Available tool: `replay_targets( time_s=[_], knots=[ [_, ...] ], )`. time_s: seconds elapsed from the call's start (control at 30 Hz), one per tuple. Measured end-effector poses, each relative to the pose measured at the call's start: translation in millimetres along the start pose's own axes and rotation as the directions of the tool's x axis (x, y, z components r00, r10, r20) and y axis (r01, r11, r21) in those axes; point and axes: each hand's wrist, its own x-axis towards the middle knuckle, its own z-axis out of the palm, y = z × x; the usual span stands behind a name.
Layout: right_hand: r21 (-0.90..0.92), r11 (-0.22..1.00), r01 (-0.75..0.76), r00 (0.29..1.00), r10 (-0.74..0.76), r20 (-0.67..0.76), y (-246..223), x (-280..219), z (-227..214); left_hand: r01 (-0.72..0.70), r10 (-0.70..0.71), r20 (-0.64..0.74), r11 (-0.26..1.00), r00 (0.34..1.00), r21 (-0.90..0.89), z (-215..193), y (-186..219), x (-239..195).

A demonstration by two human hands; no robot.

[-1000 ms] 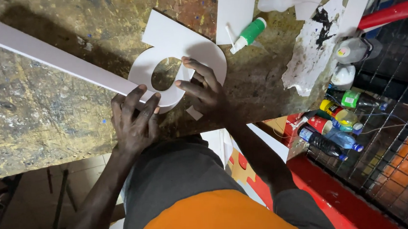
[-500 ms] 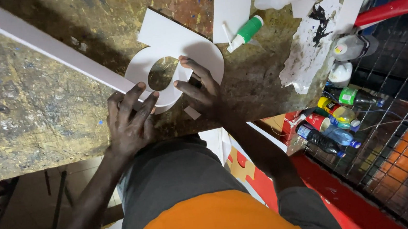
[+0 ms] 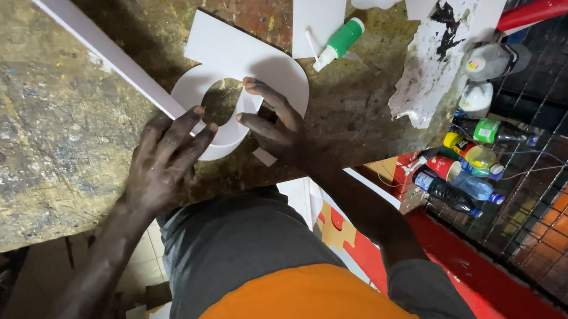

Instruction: The person is fabricating 3D sign letters by applying glue to the edges of flat cutouts and attaching side strips.

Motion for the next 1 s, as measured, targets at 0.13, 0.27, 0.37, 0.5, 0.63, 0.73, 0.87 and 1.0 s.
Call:
replay_targets(
  time_s=[0.13, 0.27, 0.37, 0.5, 0.63, 0.73, 0.87, 1.0],
  knots=[
    [0.000, 1.000, 0.011, 1.000, -0.011, -0.013, 0, 3, -1, -0.036, 0.038, 0.030, 0.999, 0.999, -0.039, 2, -7, 0],
    [-0.081, 0.994, 0.077, 0.996, -0.081, -0.045, 9, -1, 6, -0.025, 0.029, 0.067, 0.998, 0.997, -0.060, -2, -6, 5],
    [-0.070, 0.996, 0.057, 0.998, -0.059, -0.033, 7, 0, 3, -0.035, 0.039, 0.085, 0.998, 0.996, -0.054, -4, -6, 9],
    [-0.062, 0.997, 0.053, 0.995, -0.058, -0.075, 11, -4, 6, -0.040, 0.046, 0.101, 0.997, 0.994, -0.067, -5, -9, 11],
    [-0.044, 0.998, 0.053, 0.994, -0.057, -0.094, 12, -3, 6, -0.049, 0.066, 0.124, 0.990, 0.990, -0.131, -5, -14, 13],
    [-0.036, 0.998, 0.048, 0.994, -0.051, -0.100, 9, -3, 5, -0.033, 0.052, 0.107, 0.985, 0.993, -0.167, -1, -12, 15],
    [-0.038, 0.998, 0.050, 0.992, -0.054, -0.115, 11, -5, 7, -0.010, 0.026, 0.074, 0.977, 0.997, -0.215, -3, -8, 22],
    [-0.018, 0.999, 0.026, 0.993, -0.028, -0.117, 4, 0, 4, 0.046, -0.034, 0.063, 0.978, 0.997, -0.204, 8, -5, 10]
  ],
)
